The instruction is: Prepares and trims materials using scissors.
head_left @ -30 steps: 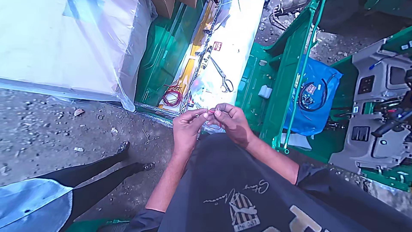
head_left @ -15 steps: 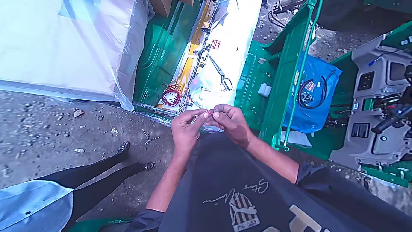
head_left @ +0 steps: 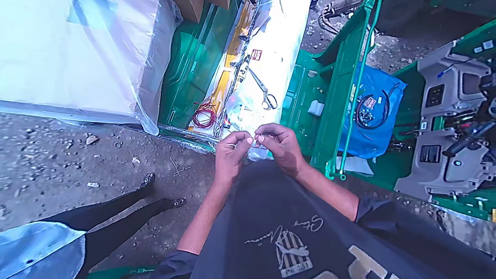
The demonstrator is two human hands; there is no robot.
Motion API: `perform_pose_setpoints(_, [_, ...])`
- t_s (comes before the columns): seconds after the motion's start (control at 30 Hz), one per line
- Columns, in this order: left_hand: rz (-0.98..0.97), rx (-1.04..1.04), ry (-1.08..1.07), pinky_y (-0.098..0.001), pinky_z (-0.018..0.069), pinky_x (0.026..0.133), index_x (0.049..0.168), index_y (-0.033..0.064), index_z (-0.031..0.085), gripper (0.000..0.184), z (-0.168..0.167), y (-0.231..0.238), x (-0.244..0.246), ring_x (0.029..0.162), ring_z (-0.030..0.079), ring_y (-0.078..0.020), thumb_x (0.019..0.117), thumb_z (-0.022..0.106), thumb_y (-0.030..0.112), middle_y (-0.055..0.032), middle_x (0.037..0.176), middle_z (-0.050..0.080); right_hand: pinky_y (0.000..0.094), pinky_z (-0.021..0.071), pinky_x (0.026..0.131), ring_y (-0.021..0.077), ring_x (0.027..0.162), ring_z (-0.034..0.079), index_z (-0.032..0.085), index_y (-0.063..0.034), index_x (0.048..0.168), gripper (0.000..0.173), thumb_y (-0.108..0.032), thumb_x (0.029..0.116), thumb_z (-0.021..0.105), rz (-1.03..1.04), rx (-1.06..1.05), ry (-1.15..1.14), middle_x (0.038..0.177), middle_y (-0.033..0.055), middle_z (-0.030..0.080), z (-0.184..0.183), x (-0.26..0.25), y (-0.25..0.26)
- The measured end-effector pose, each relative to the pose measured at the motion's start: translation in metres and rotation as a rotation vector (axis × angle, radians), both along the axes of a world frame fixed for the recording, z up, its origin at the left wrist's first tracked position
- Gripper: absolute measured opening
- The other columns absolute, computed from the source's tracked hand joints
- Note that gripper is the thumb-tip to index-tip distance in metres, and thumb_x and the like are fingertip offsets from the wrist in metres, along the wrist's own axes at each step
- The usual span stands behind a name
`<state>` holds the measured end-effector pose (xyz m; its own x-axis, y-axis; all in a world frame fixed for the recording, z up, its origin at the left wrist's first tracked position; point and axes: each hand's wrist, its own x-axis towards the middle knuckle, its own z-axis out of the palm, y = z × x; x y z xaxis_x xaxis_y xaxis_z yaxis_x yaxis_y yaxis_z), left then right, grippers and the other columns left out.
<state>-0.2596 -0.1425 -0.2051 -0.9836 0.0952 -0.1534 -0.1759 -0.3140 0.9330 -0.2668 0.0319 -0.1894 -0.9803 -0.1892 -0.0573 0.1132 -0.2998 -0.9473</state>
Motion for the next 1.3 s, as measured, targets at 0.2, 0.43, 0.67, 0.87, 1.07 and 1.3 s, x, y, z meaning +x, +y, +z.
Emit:
perform_pose_setpoints(0.2, [-0.062, 0.257, -0.118, -0.0191, 0.0423, 0.051, 0.099, 0.0089, 0.072, 0.008, 0.003, -0.001, -0.003, 0.054, 0.047, -0.0045, 0.0978, 0.065, 0.014, -0.0001, 0.070, 0.056, 0.0341, 0.0618, 0.082, 0.0206, 0.099, 0.068, 0.077, 0.0004, 0.096, 0.010, 0.005, 0.0872, 0.074, -0.009, 0.155, 0.291, 0.106, 0.0130, 0.069, -0.013, 0.011, 0.014])
perform_pose_setpoints(0.43, [-0.309, 0.251, -0.141, -0.0184, 0.0404, 0.052, 0.097, 0.0088, 0.073, 0.008, 0.014, -0.007, -0.008, 0.056, 0.047, -0.0036, 0.0965, 0.066, 0.013, -0.0005, 0.073, 0.058, 0.0375, 0.0614, 0.092, 0.0220, 0.105, 0.071, 0.077, -0.0008, 0.101, 0.018, 0.005, 0.0913, 0.063, 0.034, 0.516, 0.915, 0.105, 0.0130, 0.074, -0.002, 0.010, 0.039])
perform_pose_setpoints(0.67, [-0.565, 0.164, -0.147, -0.0163, 0.0363, 0.049, 0.092, 0.0074, 0.074, 0.005, 0.024, -0.006, -0.018, 0.053, 0.045, -0.0006, 0.0928, 0.071, 0.010, -0.0006, 0.070, 0.062, 0.0309, 0.0616, 0.092, 0.0165, 0.105, 0.072, 0.078, -0.0006, 0.109, 0.017, -0.002, 0.0934, 0.072, 0.283, 0.541, 0.855, 0.110, 0.0112, 0.075, 0.033, -0.023, 0.064])
perform_pose_setpoints(0.87, [-0.741, 0.168, -0.192, -0.0144, 0.0339, 0.047, 0.090, 0.0063, 0.073, 0.008, 0.026, 0.000, -0.027, 0.051, 0.043, 0.0015, 0.0941, 0.066, 0.006, 0.0017, 0.069, 0.060, 0.0324, 0.0601, 0.092, 0.0191, 0.102, 0.072, 0.079, -0.0017, 0.102, 0.011, -0.003, 0.0957, 0.070, 0.414, 0.549, 1.001, 0.103, 0.0117, 0.076, 0.039, -0.032, 0.076])
perform_pose_setpoints(1.07, [-0.832, 0.239, -0.236, -0.0142, 0.0327, 0.047, 0.089, 0.0085, 0.071, 0.009, 0.023, 0.003, -0.034, 0.051, 0.043, 0.0017, 0.0959, 0.065, 0.009, 0.0040, 0.066, 0.056, 0.0323, 0.0581, 0.089, 0.0209, 0.101, 0.069, 0.075, -0.0013, 0.104, 0.014, -0.011, 0.1006, 0.065, 0.460, 0.715, 1.109, 0.100, 0.0111, 0.072, 0.036, -0.032, 0.079])
perform_pose_setpoints(1.3, [-0.679, -0.015, -0.152, -0.0159, 0.0442, 0.050, 0.103, 0.0051, 0.075, 0.011, 0.038, 0.014, -0.022, 0.056, 0.054, -0.0023, 0.0951, 0.072, 0.012, -0.0038, 0.081, 0.070, 0.0323, 0.0587, 0.082, 0.0217, 0.093, 0.069, 0.069, -0.0014, 0.098, 0.012, -0.013, 0.0989, 0.065, 0.343, 0.840, 1.124, 0.092, 0.0105, 0.070, 0.019, -0.026, 0.083])
